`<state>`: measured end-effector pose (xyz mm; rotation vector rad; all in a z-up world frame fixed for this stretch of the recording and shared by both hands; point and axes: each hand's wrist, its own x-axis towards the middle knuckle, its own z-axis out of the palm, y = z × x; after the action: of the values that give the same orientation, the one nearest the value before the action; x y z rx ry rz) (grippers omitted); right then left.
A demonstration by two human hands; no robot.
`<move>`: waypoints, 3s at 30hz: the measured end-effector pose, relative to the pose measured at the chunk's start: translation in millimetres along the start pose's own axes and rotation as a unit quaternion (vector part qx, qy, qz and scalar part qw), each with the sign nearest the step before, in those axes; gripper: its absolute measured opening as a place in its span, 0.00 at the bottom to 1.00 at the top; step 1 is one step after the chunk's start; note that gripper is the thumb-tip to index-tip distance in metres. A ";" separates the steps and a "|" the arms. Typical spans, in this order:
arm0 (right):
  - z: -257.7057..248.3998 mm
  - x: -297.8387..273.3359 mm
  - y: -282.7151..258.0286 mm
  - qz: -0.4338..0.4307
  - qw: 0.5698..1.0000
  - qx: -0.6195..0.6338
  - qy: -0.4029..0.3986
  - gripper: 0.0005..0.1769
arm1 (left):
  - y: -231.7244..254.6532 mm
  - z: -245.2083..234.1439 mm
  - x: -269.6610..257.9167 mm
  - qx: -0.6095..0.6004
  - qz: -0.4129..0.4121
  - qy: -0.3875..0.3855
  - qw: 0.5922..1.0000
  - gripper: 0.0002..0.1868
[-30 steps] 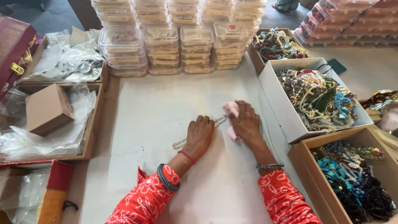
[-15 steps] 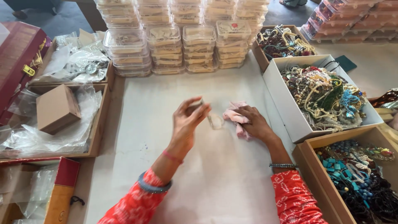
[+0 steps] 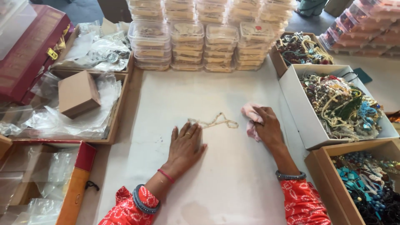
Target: The person cleans a small plastic container with a pink cloth, places it into a small cloth bag, and stacks it with other containers. They then pick up a beaded necklace from a box, wipe it with the cloth, and place it back into the box.
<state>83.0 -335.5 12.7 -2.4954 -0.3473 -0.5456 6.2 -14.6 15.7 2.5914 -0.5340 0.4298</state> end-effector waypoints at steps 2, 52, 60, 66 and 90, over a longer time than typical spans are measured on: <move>3.4 0.0 -23.3 0.009 0.999 -0.004 0.044 0.28 | -0.2 -6.5 -6.9 -0.003 -0.005 -0.039 0.999 0.29; -4.5 -31.5 -44.8 -0.171 0.967 -0.163 -0.091 0.30 | -9.1 -5.5 -31.3 -0.124 0.041 -0.050 0.990 0.11; 6.5 -43.0 -86.4 -0.114 0.984 -0.134 -0.030 0.30 | -9.8 -1.9 -30.8 -0.116 0.047 -0.052 0.991 0.11; 16.4 -42.6 -106.3 -0.281 0.945 -0.119 -0.120 0.24 | -8.8 -4.3 -28.4 -0.109 0.053 -0.048 0.991 0.08; 17.1 -21.1 37.6 0.084 0.983 -0.159 0.045 0.13 | 61.6 40.0 45.9 -0.031 0.117 -0.017 0.993 0.22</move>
<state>82.9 -359.0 -27.3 -2.7592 -0.0128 -0.6867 27.8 -98.2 22.2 2.4905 -0.8545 0.4371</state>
